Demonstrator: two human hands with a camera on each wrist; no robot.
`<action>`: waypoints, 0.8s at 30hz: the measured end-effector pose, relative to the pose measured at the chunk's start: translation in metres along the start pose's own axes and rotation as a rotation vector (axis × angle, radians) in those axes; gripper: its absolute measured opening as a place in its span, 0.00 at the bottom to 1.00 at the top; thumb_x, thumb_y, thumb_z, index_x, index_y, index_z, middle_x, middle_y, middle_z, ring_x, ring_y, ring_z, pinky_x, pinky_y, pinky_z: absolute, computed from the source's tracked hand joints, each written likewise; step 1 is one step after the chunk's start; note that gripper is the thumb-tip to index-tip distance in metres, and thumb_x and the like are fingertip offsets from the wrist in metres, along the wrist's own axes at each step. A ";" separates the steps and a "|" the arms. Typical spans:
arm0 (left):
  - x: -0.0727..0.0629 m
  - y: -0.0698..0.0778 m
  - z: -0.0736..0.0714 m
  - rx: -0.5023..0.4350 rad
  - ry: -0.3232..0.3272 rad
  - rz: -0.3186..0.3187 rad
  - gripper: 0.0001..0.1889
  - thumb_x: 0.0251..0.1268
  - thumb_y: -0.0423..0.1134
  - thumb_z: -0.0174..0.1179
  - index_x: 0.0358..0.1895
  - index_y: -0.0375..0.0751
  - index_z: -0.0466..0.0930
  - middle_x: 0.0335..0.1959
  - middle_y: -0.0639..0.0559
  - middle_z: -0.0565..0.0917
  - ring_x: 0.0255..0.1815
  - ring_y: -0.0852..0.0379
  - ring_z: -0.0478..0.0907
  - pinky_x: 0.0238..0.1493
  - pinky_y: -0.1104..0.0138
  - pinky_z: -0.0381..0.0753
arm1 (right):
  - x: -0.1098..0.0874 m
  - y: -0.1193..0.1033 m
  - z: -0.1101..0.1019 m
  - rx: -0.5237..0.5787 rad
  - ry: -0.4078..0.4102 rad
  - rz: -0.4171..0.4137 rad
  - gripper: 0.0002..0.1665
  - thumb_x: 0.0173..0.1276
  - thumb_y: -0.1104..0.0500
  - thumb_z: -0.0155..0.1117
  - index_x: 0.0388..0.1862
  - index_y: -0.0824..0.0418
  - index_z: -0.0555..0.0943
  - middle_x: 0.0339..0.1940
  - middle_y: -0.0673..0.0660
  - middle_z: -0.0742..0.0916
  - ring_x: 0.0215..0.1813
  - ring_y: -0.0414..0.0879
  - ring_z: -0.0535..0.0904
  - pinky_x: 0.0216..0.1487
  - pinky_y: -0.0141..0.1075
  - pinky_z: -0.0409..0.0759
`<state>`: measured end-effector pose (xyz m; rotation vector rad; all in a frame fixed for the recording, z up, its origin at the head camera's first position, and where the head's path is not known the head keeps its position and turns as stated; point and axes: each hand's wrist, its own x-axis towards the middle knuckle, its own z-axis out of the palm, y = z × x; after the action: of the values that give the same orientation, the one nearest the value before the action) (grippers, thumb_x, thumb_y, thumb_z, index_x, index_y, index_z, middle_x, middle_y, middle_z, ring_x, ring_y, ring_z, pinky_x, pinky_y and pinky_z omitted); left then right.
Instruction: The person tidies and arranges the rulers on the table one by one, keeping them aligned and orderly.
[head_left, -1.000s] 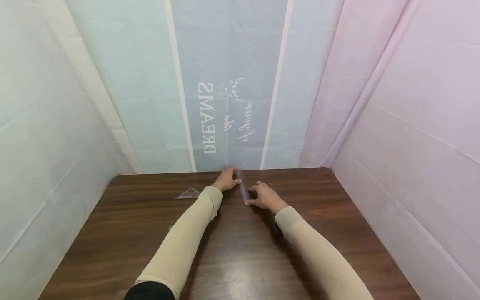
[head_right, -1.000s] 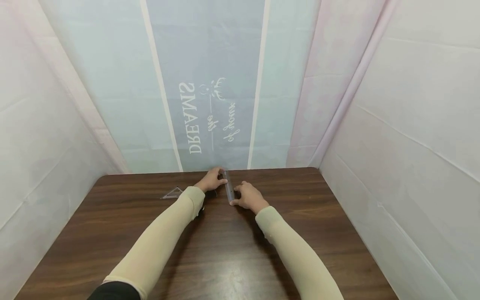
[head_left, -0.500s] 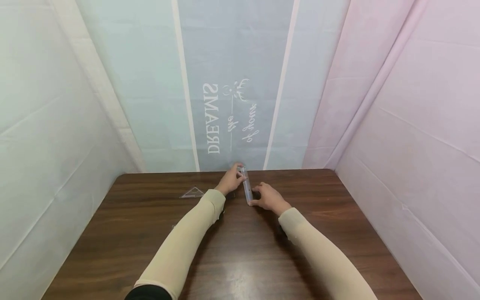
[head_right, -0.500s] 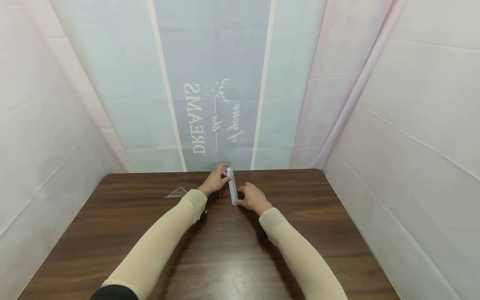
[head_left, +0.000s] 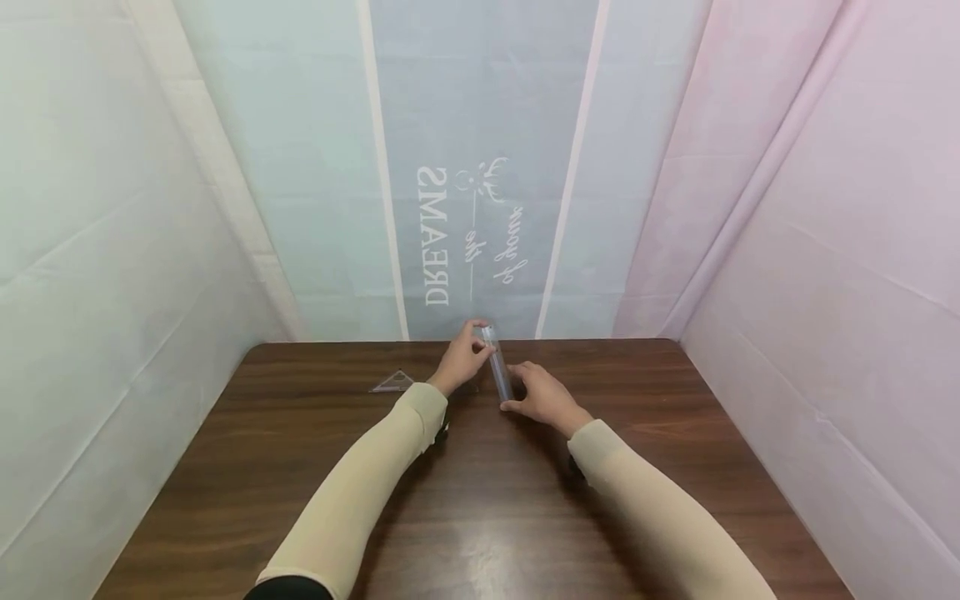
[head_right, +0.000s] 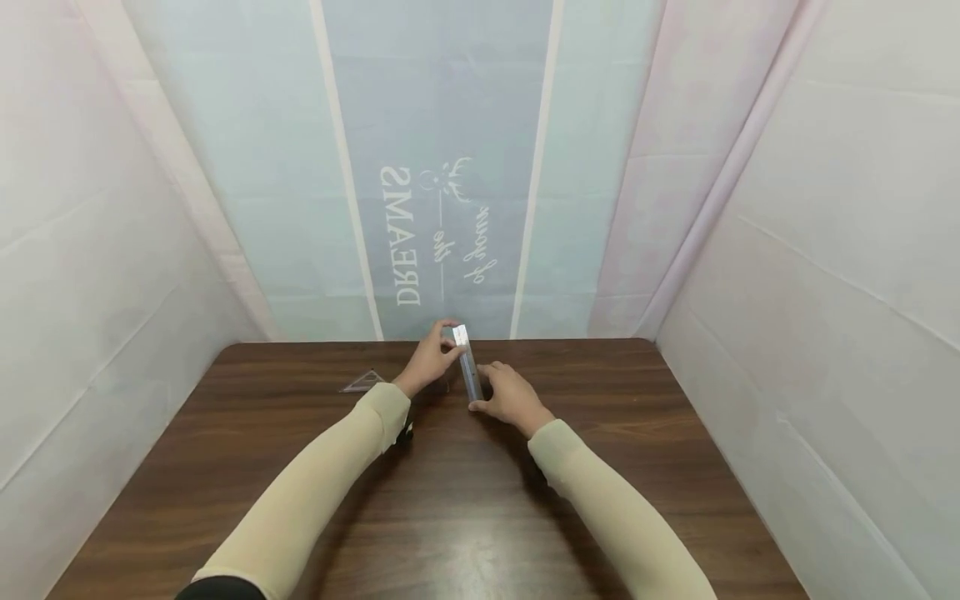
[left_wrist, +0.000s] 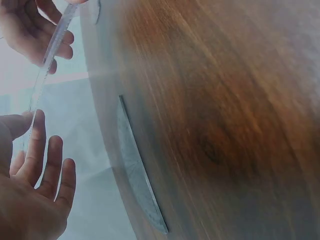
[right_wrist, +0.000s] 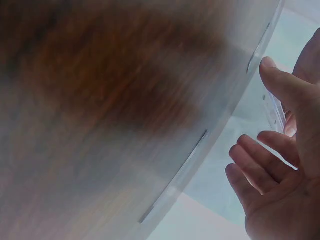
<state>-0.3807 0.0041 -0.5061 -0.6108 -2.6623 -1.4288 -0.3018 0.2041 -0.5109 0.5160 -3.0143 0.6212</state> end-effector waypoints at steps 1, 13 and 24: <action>-0.001 0.000 -0.002 -0.005 0.012 0.003 0.28 0.80 0.41 0.65 0.77 0.43 0.66 0.48 0.43 0.91 0.53 0.43 0.86 0.62 0.49 0.81 | -0.001 -0.002 0.000 0.011 0.007 -0.011 0.49 0.66 0.44 0.83 0.78 0.63 0.75 0.71 0.62 0.82 0.72 0.58 0.78 0.71 0.54 0.78; -0.021 0.001 -0.019 -0.059 0.025 0.029 0.29 0.80 0.40 0.66 0.76 0.41 0.66 0.48 0.43 0.91 0.50 0.43 0.87 0.60 0.48 0.81 | -0.019 -0.017 -0.004 0.026 0.052 -0.085 0.45 0.69 0.50 0.82 0.79 0.62 0.74 0.71 0.63 0.82 0.75 0.61 0.76 0.71 0.59 0.78; -0.047 0.001 -0.033 -0.095 -0.027 0.046 0.31 0.79 0.41 0.67 0.79 0.45 0.67 0.46 0.46 0.91 0.52 0.45 0.87 0.64 0.47 0.80 | -0.035 -0.035 0.003 0.053 0.034 -0.132 0.42 0.69 0.51 0.81 0.77 0.64 0.76 0.69 0.62 0.83 0.72 0.60 0.79 0.69 0.57 0.80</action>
<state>-0.3418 -0.0370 -0.4978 -0.6995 -2.5945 -1.5525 -0.2574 0.1835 -0.5031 0.6926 -2.9094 0.6945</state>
